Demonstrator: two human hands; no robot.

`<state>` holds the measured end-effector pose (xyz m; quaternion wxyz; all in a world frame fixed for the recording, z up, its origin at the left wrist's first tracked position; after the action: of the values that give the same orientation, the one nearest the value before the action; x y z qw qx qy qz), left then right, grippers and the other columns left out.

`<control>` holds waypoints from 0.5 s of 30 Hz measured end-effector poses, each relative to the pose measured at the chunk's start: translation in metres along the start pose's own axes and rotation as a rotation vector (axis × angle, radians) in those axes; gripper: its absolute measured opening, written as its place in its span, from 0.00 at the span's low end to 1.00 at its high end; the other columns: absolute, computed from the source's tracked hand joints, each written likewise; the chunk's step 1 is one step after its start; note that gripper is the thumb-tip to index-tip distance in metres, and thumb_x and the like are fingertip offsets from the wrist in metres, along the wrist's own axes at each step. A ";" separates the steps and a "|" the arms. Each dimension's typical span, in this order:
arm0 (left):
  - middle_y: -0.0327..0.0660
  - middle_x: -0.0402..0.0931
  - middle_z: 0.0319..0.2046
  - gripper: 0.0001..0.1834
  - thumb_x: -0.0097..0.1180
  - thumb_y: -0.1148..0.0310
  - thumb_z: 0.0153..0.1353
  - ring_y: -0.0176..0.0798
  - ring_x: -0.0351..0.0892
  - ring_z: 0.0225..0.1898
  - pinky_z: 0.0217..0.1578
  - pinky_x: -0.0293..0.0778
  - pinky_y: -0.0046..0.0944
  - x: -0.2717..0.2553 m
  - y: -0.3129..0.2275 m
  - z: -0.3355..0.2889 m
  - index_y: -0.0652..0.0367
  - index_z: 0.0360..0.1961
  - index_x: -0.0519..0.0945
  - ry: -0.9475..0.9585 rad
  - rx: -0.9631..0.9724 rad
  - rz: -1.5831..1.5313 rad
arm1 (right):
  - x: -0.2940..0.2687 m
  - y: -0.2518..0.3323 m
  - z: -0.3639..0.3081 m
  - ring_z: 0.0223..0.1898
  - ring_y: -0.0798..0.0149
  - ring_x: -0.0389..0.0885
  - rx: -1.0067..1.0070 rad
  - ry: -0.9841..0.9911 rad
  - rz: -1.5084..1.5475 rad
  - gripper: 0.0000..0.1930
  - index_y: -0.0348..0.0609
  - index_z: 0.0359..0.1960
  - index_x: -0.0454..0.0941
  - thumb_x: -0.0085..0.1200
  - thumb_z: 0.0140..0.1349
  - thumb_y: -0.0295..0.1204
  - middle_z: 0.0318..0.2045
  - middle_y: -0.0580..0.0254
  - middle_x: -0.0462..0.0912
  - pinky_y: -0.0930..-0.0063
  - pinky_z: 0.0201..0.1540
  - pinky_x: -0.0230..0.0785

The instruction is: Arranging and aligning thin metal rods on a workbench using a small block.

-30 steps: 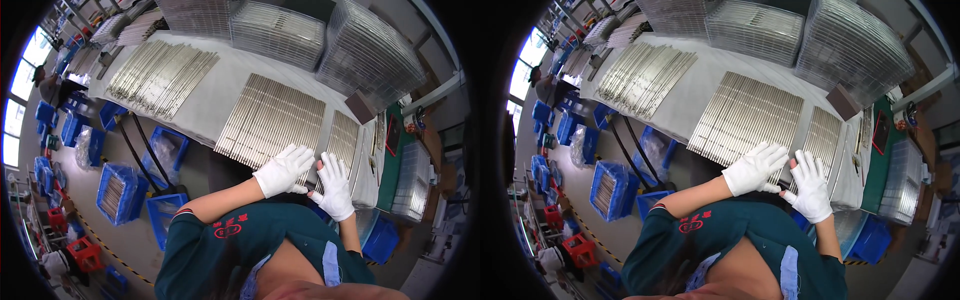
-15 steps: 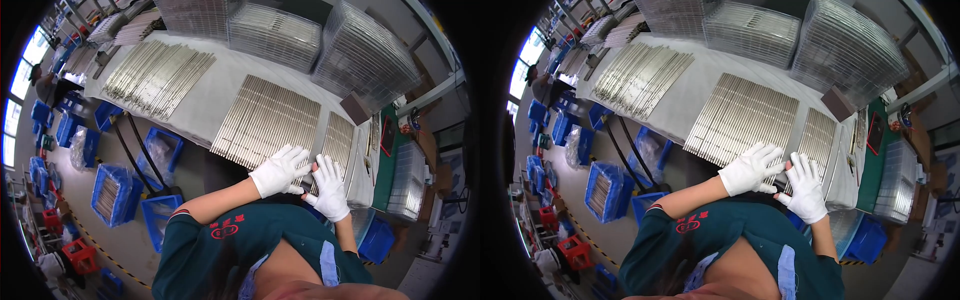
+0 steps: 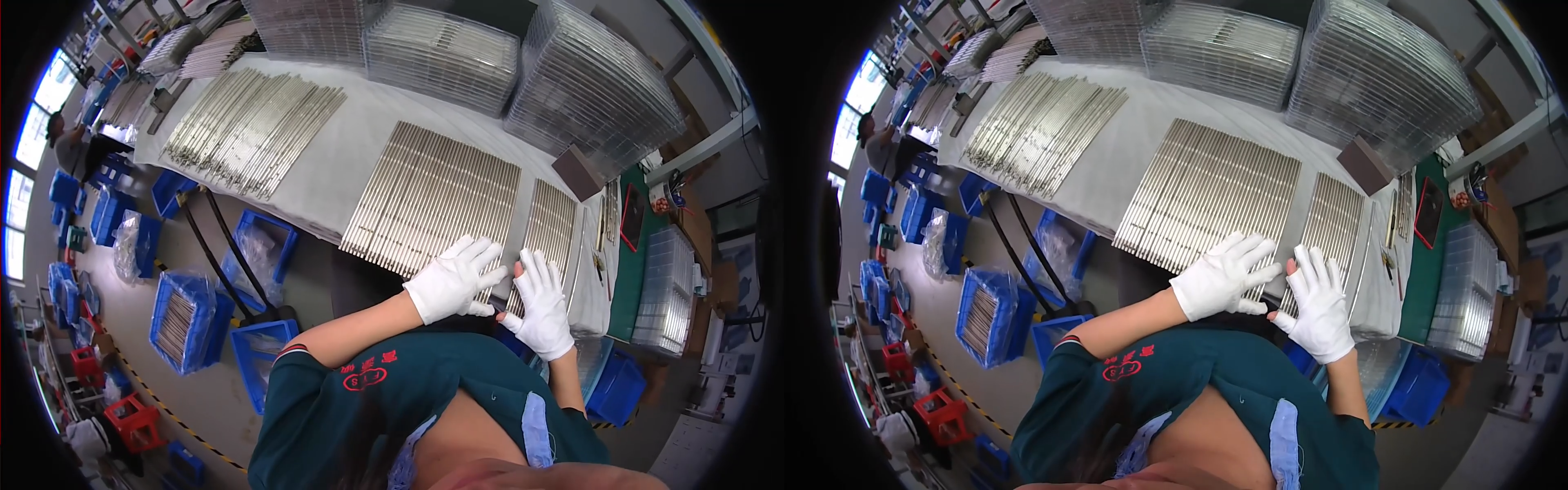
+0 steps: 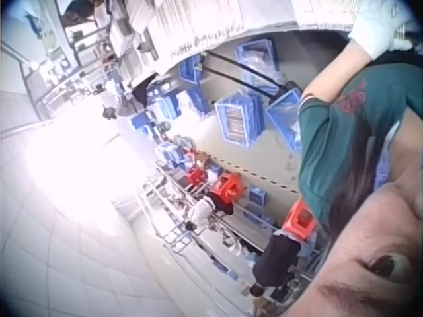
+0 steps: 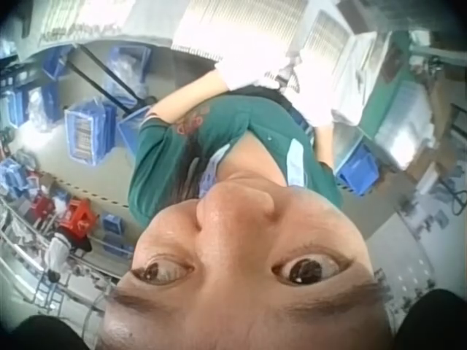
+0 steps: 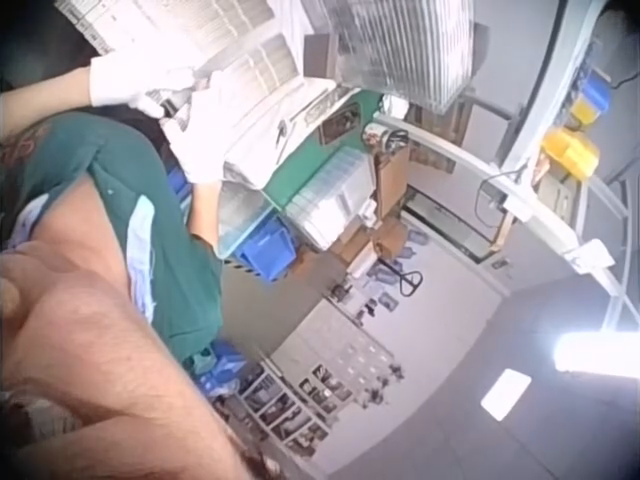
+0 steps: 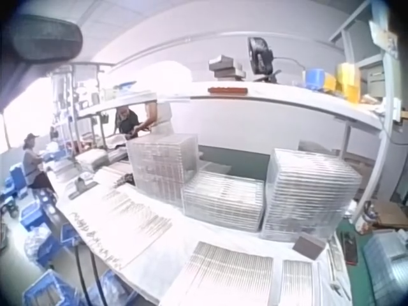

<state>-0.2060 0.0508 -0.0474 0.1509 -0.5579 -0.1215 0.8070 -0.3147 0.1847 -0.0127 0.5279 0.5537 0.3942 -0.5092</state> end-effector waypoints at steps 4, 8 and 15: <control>0.50 0.69 0.64 0.39 0.66 0.42 0.53 0.55 0.66 0.67 0.70 0.60 0.54 0.003 0.001 0.000 0.54 0.61 0.77 -0.012 0.018 0.011 | 0.004 0.002 0.001 0.72 0.36 0.59 -0.001 0.029 0.004 0.47 0.31 0.65 0.68 0.68 0.49 0.52 0.70 0.38 0.64 0.40 0.74 0.47; 0.50 0.69 0.64 0.38 0.66 0.42 0.52 0.55 0.67 0.67 0.69 0.60 0.53 0.001 0.000 0.000 0.54 0.60 0.78 -0.017 0.027 0.017 | 0.007 0.004 0.002 0.72 0.36 0.60 -0.010 0.037 -0.009 0.47 0.30 0.65 0.68 0.69 0.47 0.50 0.69 0.37 0.65 0.41 0.74 0.47; 0.51 0.70 0.62 0.39 0.66 0.42 0.53 0.55 0.67 0.66 0.69 0.61 0.53 0.000 0.000 0.001 0.55 0.60 0.77 -0.041 0.037 0.030 | 0.008 0.004 0.004 0.72 0.37 0.59 0.001 0.047 -0.031 0.47 0.30 0.65 0.68 0.69 0.48 0.49 0.69 0.36 0.65 0.41 0.75 0.46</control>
<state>-0.2067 0.0503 -0.0468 0.1468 -0.5400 -0.1011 0.8226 -0.3100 0.1793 -0.0196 0.5101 0.5598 0.4147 -0.5044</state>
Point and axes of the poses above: each hand's wrist, its own z-axis towards the middle knuckle, its own x-axis out of the palm, y = z × x, the point moved 5 cm from there along z, towards the middle knuckle
